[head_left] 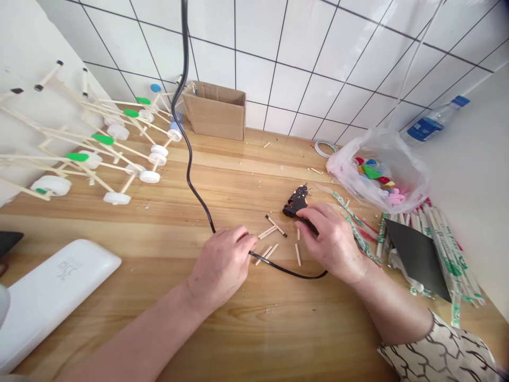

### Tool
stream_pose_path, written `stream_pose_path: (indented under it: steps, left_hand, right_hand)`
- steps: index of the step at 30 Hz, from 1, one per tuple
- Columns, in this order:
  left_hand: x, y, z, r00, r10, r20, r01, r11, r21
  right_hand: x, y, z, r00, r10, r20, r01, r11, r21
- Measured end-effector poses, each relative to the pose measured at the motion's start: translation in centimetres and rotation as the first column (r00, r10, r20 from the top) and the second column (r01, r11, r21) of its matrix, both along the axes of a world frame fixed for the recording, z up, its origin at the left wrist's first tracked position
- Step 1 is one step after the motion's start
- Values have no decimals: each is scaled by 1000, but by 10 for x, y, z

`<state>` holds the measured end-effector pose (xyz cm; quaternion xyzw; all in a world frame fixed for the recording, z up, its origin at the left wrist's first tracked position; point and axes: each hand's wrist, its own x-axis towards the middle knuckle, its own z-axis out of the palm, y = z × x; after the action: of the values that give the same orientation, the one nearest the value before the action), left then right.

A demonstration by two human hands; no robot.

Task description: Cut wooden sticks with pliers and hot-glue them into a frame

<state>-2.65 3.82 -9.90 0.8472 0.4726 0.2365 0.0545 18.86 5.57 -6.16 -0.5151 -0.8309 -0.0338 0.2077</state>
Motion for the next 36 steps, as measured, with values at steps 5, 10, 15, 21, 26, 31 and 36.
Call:
stream_pose_path:
  steps: [5,10,15,21,26,31,36]
  left_hand:
    - [-5,0,0,999,-46,-6,46,999,-13]
    - [-7,0,0,996,-89,-31,89,996,-19]
    - [-7,-1,2,994,-105,-37,104,994,-30]
    - [-6,-1,1,990,-129,-60,126,990,-60]
    - [-6,-1,0,988,-146,-50,143,987,-67]
    - [-6,-1,1,987,-157,-39,154,986,-58]
    - [-6,0,2,987,-158,-30,156,987,-37]
  right_hand:
    - [12,12,-5,982,-112,149,118,993,-29]
    - [11,19,-13,960,-172,219,188,980,-57]
    - [10,21,-13,954,-199,226,208,978,-15]
    - [9,23,-11,917,-236,321,264,963,-47]
    - [4,22,-8,889,-257,380,293,955,-41]
    - [-1,19,-4,851,-279,444,367,922,-123]
    - [-9,17,-3,833,-279,478,393,907,-154]
